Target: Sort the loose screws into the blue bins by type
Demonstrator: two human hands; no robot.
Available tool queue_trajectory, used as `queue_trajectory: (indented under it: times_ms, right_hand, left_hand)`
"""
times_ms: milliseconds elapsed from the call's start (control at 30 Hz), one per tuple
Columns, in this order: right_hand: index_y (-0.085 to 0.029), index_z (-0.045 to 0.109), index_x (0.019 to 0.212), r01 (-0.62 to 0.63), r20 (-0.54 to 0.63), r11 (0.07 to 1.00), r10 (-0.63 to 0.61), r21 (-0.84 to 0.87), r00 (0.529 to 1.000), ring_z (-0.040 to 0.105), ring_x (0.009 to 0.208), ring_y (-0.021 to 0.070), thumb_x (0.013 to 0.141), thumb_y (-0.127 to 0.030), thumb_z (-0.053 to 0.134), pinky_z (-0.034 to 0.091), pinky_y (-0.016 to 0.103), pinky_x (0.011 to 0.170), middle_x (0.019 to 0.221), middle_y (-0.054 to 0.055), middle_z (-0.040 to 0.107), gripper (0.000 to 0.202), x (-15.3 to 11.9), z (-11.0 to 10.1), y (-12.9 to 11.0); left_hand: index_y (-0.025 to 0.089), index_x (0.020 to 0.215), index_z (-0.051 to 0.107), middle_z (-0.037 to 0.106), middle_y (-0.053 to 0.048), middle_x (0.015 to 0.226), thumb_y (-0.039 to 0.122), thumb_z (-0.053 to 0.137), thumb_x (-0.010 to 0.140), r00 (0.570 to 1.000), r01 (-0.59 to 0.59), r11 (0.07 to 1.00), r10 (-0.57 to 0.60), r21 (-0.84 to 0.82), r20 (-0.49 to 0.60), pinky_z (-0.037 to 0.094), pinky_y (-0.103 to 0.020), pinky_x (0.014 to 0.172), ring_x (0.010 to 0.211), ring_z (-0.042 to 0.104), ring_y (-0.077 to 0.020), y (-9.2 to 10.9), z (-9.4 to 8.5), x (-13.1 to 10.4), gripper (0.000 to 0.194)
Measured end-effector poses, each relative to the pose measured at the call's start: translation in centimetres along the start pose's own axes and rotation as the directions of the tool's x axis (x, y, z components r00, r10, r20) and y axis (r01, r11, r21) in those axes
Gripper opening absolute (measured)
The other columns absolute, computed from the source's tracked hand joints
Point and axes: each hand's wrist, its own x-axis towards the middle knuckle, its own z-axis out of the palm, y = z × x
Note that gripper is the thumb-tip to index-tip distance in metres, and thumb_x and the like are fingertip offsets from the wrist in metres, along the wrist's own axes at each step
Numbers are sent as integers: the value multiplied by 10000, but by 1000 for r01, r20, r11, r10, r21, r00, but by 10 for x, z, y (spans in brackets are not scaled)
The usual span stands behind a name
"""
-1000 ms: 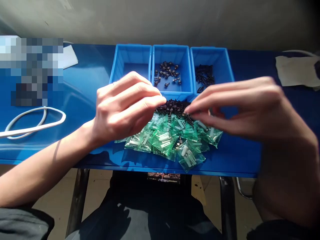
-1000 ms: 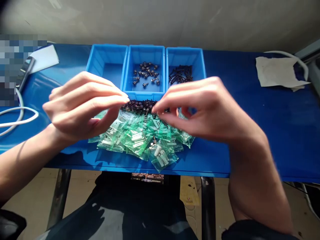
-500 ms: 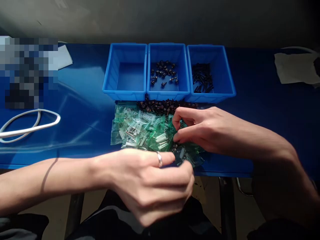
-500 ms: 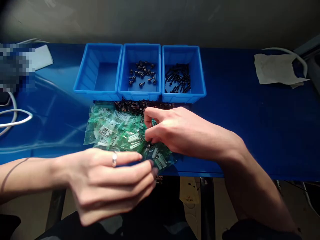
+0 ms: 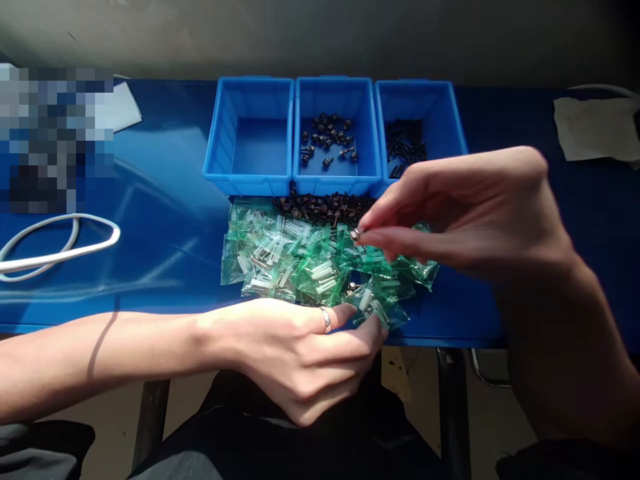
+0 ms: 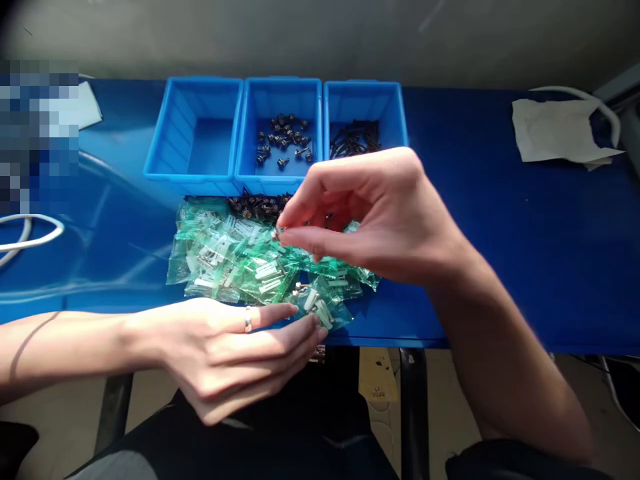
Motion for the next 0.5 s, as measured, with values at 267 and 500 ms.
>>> queue_trajectory:
  times_ms: [267, 500]
  right_hand:
    - [-251, 798, 1361, -126, -480, 960, -9, -249, 877, 815, 1042, 283, 1140, -236, 680, 664, 417, 677, 1439, 123, 800, 252, 4, 15, 4]
    - [-292, 802, 1030, 63, -362, 960, -164, -274, 918, 776, 978, 232, 1146, -191, 620, 579, 353, 572, 1094, 84, 823, 239, 2, 9, 12]
  left_hand:
    - [30, 1441, 766, 740, -193, 1512, 226, 628, 1136, 991, 109, 994, -107, -21, 78, 642, -414, 1278, 1454, 747, -311, -2, -2, 1, 388]
    - [35, 1345, 817, 864, -145, 1229, 184, 582, 1065, 999, -47, 994, 47, 97, -6, 703, -372, 1149, 1195, 865, -270, 0, 4, 3, 394]
